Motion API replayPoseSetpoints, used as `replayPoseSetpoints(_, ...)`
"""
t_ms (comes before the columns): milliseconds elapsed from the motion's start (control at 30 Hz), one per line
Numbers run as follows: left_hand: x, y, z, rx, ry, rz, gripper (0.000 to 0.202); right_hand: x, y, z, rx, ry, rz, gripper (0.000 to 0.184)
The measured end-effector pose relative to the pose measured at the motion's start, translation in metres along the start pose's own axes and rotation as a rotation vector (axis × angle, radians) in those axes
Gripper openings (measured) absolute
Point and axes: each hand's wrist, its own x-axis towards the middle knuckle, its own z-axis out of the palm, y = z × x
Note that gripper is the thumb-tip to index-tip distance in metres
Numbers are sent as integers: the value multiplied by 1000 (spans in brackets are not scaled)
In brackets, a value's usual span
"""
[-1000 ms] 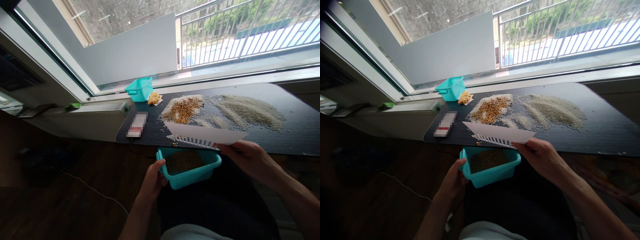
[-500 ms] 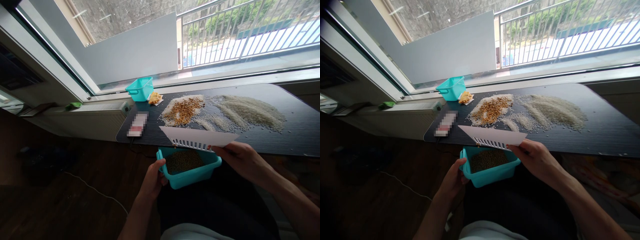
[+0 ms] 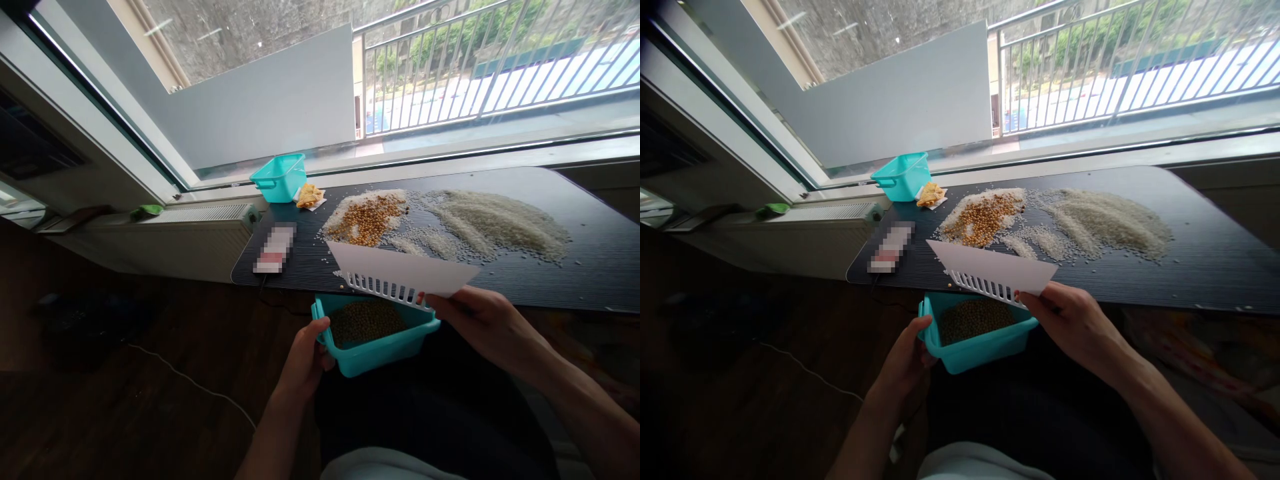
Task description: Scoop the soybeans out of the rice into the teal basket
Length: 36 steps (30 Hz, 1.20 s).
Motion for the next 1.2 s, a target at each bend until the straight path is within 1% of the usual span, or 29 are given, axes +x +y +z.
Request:
replayPoseSetpoints(67, 0, 0, 0, 2, 0, -4, 42, -2, 5, -1, 17, 13, 22, 30)
replayPoseSetpoints(167, 0, 1, 2, 1, 11, -7, 41, -7, 11, -4, 2, 75, 67, 28)
replayPoseSetpoints(267, 0, 1, 2, 1, 22, -4, 41, -11, 9, -6, 1, 119, 92, 26)
replayPoseSetpoints(433, 0, 0, 2, 11, -11, -1, 42, -12, -6, 2, 35, 50, 76, 28)
replayPoseSetpoints(533, 0, 0, 1, 13, 5, -2, 41, -11, -6, 5, 53, 20, 82, 30)
replayPoseSetpoints(667, 0, -1, 1, -6, 31, -2, 40, -12, 2, 0, 15, 106, 133, 30)
replayPoseSetpoints(733, 1, -2, 1, -9, 30, -1, 39, -11, 3, -2, -3, 137, 136, 30)
replayPoseSetpoints(800, 2, -2, 1, -1, 22, -1, 39, -8, 1, 0, 6, 123, 104, 29)
replayPoseSetpoints(933, 2, -2, 1, 21, 15, -1, 41, 1, -6, 12, 33, 33, 9, 30)
replayPoseSetpoints(1067, 1, 0, -1, 25, -12, 11, 42, 5, -8, 17, 56, -59, -13, 31)
replayPoseSetpoints(1133, 0, 1, -2, 16, -3, 16, 41, 2, -7, 13, 66, -54, 9, 31)
replayPoseSetpoints(1200, 0, 1, -1, 2, 25, 17, 40, -1, -5, 7, 27, 41, 42, 31)
